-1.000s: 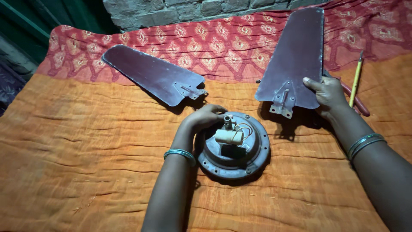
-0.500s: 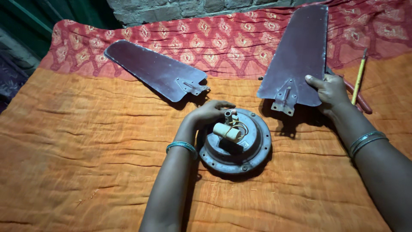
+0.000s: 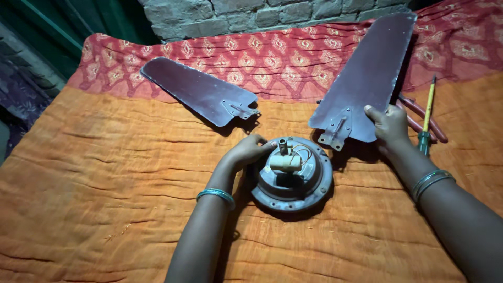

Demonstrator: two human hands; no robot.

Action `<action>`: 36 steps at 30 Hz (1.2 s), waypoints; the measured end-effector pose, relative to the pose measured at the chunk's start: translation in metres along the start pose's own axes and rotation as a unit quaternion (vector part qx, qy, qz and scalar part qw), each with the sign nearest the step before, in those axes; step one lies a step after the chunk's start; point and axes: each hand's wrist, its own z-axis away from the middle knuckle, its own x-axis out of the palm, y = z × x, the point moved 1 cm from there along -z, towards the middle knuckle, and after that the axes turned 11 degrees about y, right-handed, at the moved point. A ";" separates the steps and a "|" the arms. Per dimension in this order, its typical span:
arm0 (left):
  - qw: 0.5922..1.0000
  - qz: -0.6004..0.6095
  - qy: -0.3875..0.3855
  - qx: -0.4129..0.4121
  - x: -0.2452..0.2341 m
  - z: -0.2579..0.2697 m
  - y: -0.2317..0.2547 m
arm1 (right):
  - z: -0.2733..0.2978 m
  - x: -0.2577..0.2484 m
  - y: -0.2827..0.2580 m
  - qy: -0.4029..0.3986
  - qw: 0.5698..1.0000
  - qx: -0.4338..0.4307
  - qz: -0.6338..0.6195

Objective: The person assembles the central hub of an electric fan by inserting a small white plastic piece, applying lubricant, and fitting a cylindrical component. They then attach one fan blade to the hub.

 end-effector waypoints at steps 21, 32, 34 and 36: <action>0.995 0.027 -0.064 -0.066 -0.017 0.001 -0.001 | 0.026 0.019 0.001 0.059 0.983 -0.039 0.170; 0.997 -0.013 -0.013 -0.072 -0.018 -0.002 0.002 | 0.029 0.019 0.002 0.073 0.980 -0.025 0.182; 0.996 -0.049 -0.021 -0.066 -0.019 -0.005 0.005 | 0.029 0.018 0.002 0.074 0.979 -0.033 0.188; 0.994 -0.104 -0.026 -0.035 -0.020 -0.006 0.010 | 0.029 0.018 0.002 0.073 0.977 -0.042 0.196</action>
